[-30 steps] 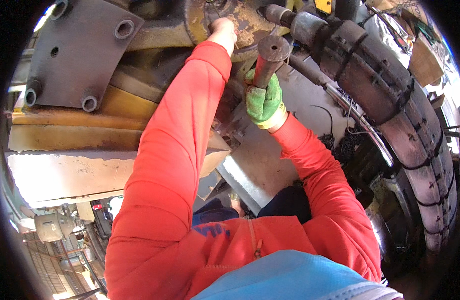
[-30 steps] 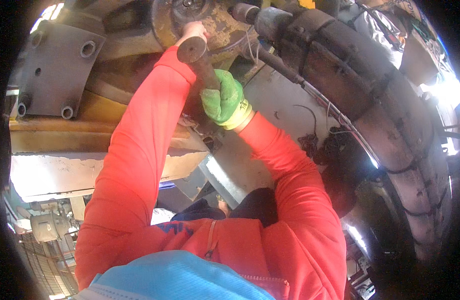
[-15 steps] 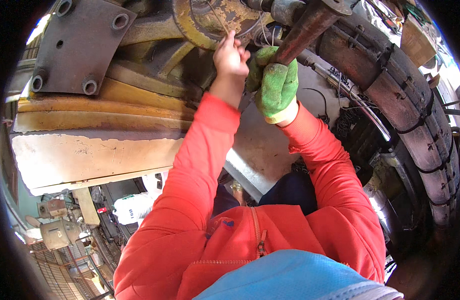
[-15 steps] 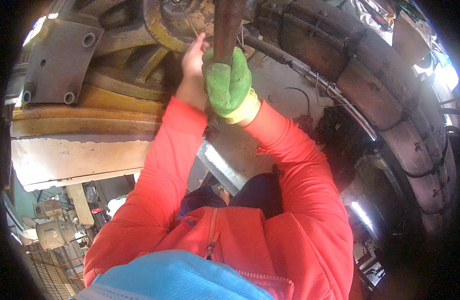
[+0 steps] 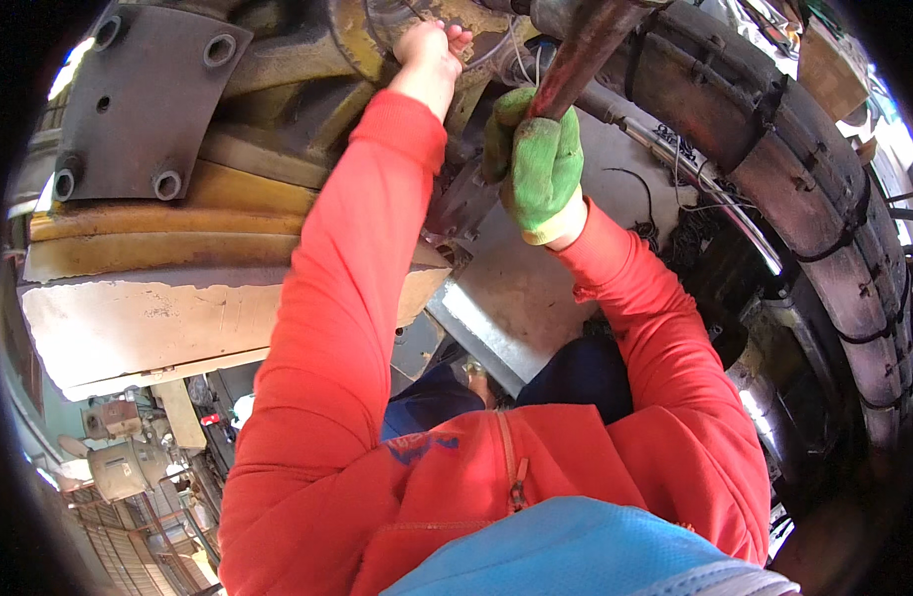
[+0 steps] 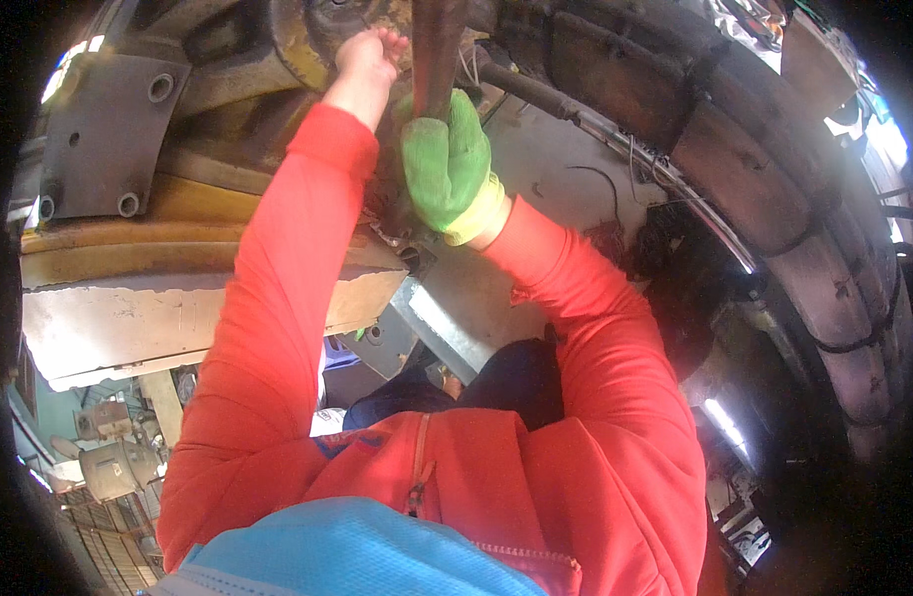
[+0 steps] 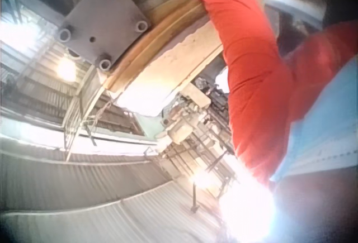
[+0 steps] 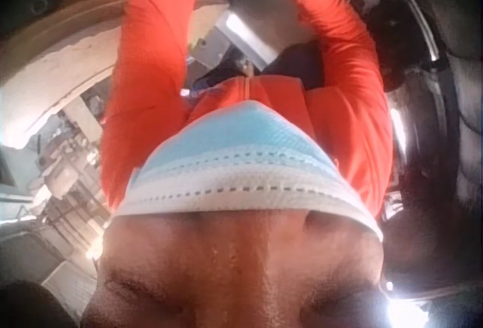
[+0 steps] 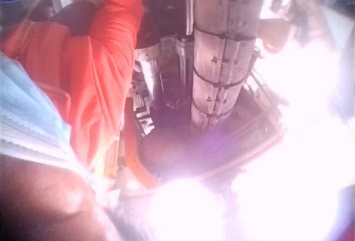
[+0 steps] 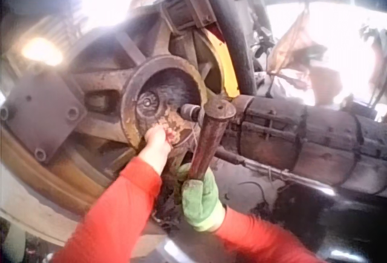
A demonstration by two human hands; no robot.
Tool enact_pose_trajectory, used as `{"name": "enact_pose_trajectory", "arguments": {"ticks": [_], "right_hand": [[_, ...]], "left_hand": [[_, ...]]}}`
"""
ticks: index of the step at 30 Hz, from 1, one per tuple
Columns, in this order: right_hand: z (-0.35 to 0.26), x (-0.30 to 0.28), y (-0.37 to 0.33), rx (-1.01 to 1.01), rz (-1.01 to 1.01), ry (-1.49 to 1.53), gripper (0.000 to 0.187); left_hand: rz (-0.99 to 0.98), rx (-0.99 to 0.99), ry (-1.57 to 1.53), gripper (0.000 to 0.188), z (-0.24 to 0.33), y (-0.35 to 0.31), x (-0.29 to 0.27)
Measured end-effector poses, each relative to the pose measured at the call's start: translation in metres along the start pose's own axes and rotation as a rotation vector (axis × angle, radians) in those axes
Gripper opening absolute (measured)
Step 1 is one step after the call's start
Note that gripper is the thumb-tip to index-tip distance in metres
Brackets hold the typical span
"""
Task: The person uses a metal rod to scrape and clean a specific area on a large piece of machinery. They repeatedly insert the rod into a hole and scrape the surrounding surface, occasionally pausing to wipe the rod on a nearby surface.
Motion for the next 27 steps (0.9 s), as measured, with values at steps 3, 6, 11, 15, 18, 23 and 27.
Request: {"name": "enact_pose_trajectory", "arguments": {"ticks": [3,6,11,15,18,23,27], "right_hand": [[0.003,-0.004,-0.001,0.008,-0.021,-0.033,0.042],[0.008,-0.007,-0.002,0.05,-0.006,0.026,0.042],[0.019,-0.006,-0.002,0.081,0.014,0.07,0.036],[0.023,-0.004,-0.004,0.015,-0.015,0.027,0.034],[0.026,-0.001,-0.006,0.028,-0.048,-0.013,0.033],[0.027,-0.001,-0.007,0.016,-0.068,-0.092,0.032],[0.028,-0.004,-0.008,0.037,-0.104,-0.09,0.031]], "left_hand": [[0.052,0.001,0.027,0.01,0.011,0.027,0.011],[0.047,0.024,-0.009,0.014,0.021,0.048,0.011],[0.019,-0.009,0.042,0.015,0.021,0.054,0.007],[0.026,0.019,0.109,0.014,0.016,0.046,0.007],[0.035,-0.017,0.099,0.013,0.008,0.048,0.005],[0.026,0.001,0.078,0.009,0.004,0.068,-0.002],[0.054,0.008,0.121,0.009,-0.001,0.08,-0.005]]}}
Point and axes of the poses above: each hand's wrist, its own y-axis towards the middle knuckle, its own x-axis out of the palm, z = x × y, the point moved 3 cm from there along y, towards the middle knuckle, and after that the axes turned 12 degrees about -y, right-handed, at the moved point
